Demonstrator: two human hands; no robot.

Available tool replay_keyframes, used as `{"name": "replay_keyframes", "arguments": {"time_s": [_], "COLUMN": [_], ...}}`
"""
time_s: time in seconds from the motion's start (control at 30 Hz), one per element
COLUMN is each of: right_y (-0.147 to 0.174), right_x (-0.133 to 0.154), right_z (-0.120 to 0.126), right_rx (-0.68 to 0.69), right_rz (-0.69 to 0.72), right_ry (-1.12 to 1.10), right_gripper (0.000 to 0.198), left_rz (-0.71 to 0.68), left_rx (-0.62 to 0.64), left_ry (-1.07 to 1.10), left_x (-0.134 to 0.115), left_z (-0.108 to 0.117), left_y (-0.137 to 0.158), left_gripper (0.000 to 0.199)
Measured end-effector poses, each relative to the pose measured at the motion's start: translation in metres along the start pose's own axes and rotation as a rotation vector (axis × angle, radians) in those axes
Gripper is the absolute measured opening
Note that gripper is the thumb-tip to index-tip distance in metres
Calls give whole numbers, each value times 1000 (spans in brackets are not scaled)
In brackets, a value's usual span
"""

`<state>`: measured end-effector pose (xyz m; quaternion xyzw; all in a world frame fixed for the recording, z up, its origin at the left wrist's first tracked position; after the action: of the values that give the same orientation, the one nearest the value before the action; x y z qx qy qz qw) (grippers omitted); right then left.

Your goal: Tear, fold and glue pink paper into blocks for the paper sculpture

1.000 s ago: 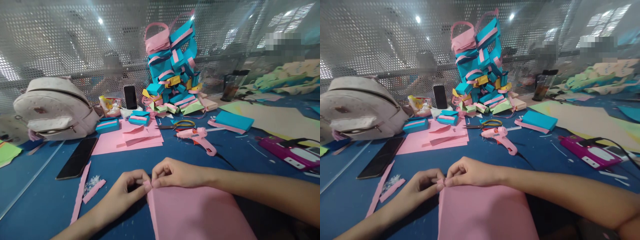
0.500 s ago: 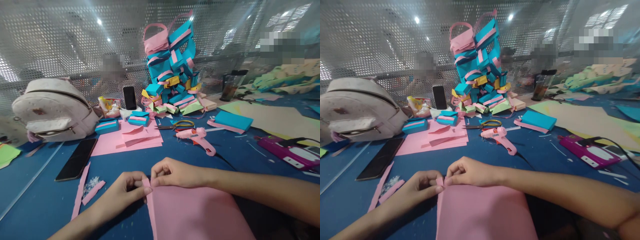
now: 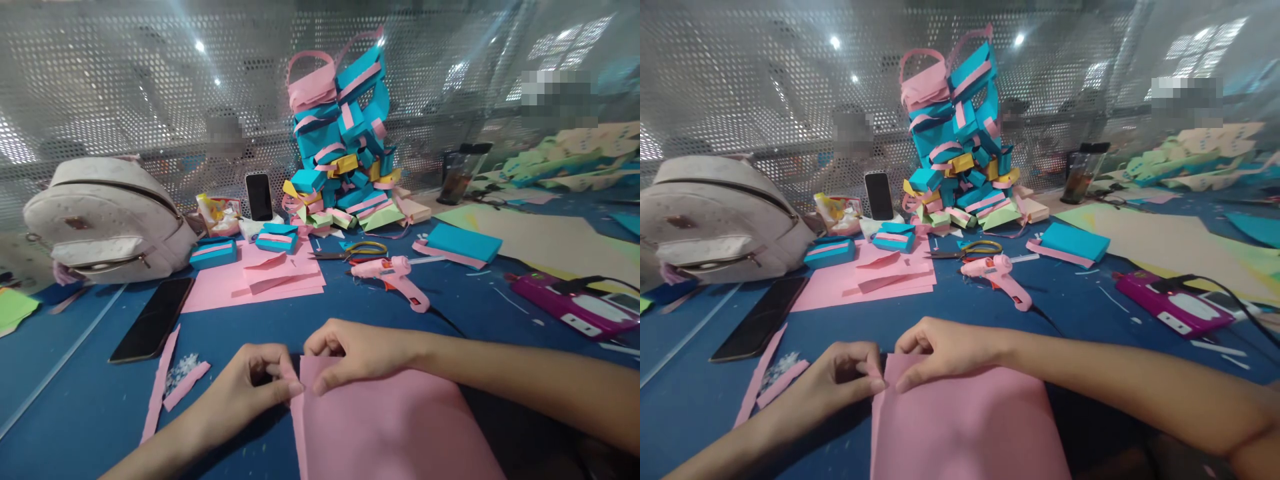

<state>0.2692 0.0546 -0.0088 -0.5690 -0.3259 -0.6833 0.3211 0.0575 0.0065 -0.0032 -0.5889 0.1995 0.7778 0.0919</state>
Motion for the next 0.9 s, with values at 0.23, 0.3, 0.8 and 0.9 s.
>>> {"name": "replay_keyframes", "arguments": {"time_s": [0.23,0.3,0.8,0.9], "right_y": [0,0,0,0], "right_x": [0,1,2,2], "right_z": [0,0,0,1], "right_rx": [-5,0,6,5], "right_rz": [2,12,21,12], "right_ry": [16,18,3,-6], "right_gripper": [27,26,32,31], "left_rz": [-12,-7,12,-9], "left_rx": [42,50,-1,3], "left_ry": [-9,-5,-112,-99], "left_x": [-1,-1,-3,-3], "left_z": [1,2,3,3], "left_y": [1,1,3,3], "left_gripper": [32,33,20,18]}}
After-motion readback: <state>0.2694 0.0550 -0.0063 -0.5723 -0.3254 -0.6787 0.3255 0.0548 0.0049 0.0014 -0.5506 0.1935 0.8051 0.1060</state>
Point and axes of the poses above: each hand's wrist, its own y-axis away from the middle knuckle, its own z-axis out of the back of the hand, x = y × z, the point moved 1 cm from there along -y, towards the middle knuckle, and after that the axes turned 10 degrees about -x, right-handed, at the moved point
